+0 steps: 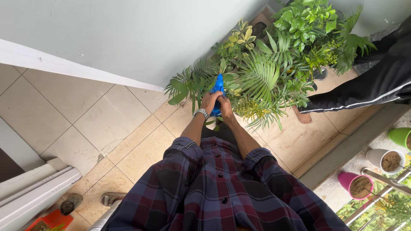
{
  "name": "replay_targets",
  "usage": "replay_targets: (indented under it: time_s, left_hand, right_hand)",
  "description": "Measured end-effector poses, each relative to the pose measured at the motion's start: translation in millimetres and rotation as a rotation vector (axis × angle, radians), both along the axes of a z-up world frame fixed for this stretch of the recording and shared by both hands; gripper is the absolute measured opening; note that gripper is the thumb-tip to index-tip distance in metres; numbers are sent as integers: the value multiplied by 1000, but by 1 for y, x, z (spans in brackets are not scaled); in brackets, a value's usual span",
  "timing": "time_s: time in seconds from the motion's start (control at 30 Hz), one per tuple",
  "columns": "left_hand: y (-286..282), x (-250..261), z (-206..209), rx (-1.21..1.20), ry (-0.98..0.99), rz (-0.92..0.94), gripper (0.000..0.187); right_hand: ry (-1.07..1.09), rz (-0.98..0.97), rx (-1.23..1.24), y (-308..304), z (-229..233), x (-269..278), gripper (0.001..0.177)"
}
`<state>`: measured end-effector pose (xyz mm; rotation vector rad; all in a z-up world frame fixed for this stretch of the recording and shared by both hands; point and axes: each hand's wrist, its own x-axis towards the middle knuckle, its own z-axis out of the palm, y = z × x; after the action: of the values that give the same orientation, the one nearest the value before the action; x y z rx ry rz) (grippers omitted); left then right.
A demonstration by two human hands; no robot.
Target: The person uses a blue spray bottle to water a collection of potted plants arranged on a tiled floor. They systematically mist the leaves of various green plants, including palms and broad-leafed varieties, while standing in a corner of the room.
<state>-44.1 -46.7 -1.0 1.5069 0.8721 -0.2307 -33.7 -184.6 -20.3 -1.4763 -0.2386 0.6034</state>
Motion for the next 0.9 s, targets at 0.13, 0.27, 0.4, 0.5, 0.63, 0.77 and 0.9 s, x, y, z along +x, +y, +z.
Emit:
replay_targets:
  time_s: [0.13, 0.27, 0.4, 0.5, 0.63, 0.77, 0.9]
  left_hand:
    - [7, -18, 2, -32, 5, -45, 66]
    - [13, -32, 6, -82, -13, -73, 70]
    - [17, -37, 10, -129, 26, -54, 79]
    - [19, -36, 8, -72, 16, -79, 88]
    - [26, -37, 10, -66, 57, -52, 92]
    - [34, -30, 12, -33, 61, -15, 91]
    - [42, -26, 10, -2, 47, 5, 89]
  right_hand:
    - [336, -83, 54, 14, 17, -18, 40]
    - [395, -123, 33, 20, 23, -32, 40]
    - [176, -67, 90, 18, 30, -42, 43]
    - [409, -129, 47, 28, 35, -38, 43]
    - [-133, 6, -54, 20, 26, -38, 46]
    - [-85, 36, -95, 29, 4, -28, 50]
    - [-47, 57, 2, 35, -10, -23, 52]
